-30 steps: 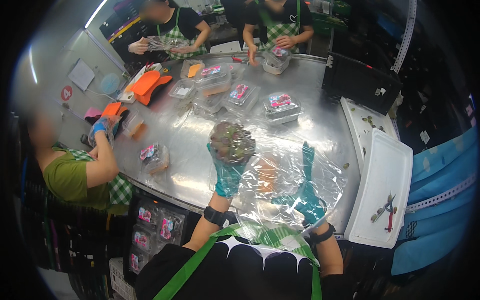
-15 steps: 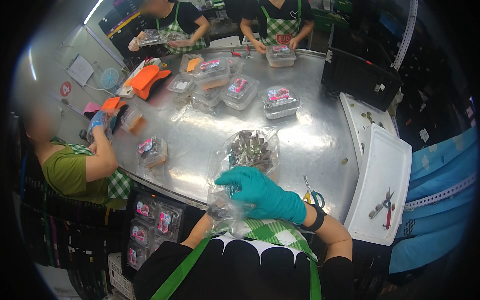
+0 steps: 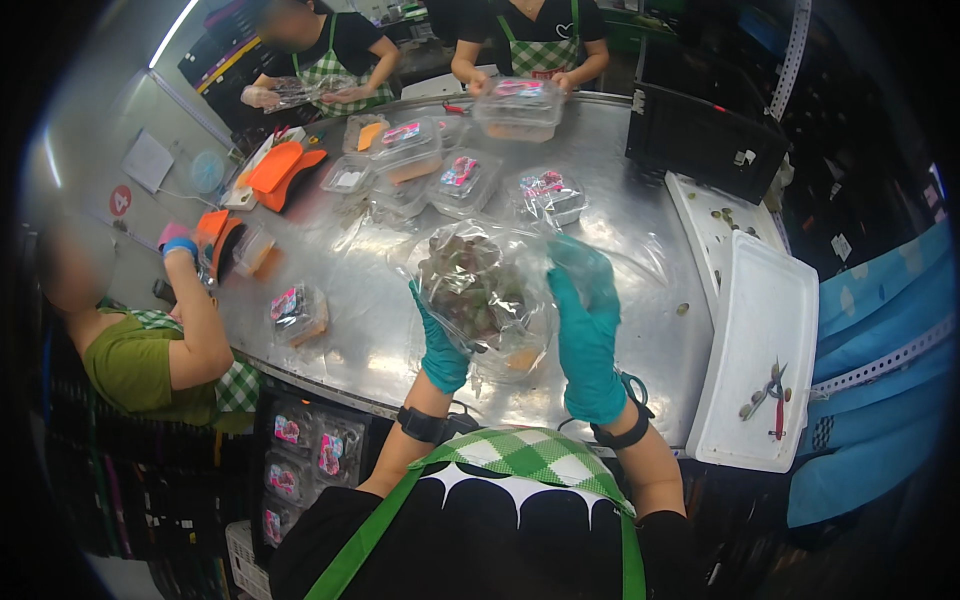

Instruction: The person places bunches of grapes into plastic containers, sometimes using shears to trim the stems, and stacks the filled containers.

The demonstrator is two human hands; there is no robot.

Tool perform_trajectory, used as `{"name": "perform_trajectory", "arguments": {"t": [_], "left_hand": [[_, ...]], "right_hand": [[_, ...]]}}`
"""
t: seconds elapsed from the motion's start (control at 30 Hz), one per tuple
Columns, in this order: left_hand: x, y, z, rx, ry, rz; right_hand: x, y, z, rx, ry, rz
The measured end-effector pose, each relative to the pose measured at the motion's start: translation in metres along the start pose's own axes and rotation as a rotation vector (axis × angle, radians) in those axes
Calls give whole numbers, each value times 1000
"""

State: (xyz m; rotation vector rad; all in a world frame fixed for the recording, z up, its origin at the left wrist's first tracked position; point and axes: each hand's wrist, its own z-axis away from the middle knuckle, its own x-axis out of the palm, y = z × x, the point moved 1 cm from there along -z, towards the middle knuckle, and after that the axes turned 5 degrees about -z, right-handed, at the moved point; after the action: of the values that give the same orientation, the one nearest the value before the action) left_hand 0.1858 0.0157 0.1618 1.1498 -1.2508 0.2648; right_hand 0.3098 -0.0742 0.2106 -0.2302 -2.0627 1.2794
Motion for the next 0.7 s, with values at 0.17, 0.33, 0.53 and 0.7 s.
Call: {"name": "perform_trajectory", "arguments": {"t": [0.17, 0.33, 0.53, 0.7], "left_hand": [[1, 5, -7, 149, 3, -586], [16, 25, 2, 16, 78, -1113], [-29, 48, 31, -149, 175, -776], [-75, 5, 50, -221, 272, -563]], "right_hand": [[15, 22, -12, 155, -87, 30], [-10, 72, -14, 458, -177, -90], [-17, 79, 10, 917, -317, -650], [-17, 101, 38, 814, -342, -453]]}}
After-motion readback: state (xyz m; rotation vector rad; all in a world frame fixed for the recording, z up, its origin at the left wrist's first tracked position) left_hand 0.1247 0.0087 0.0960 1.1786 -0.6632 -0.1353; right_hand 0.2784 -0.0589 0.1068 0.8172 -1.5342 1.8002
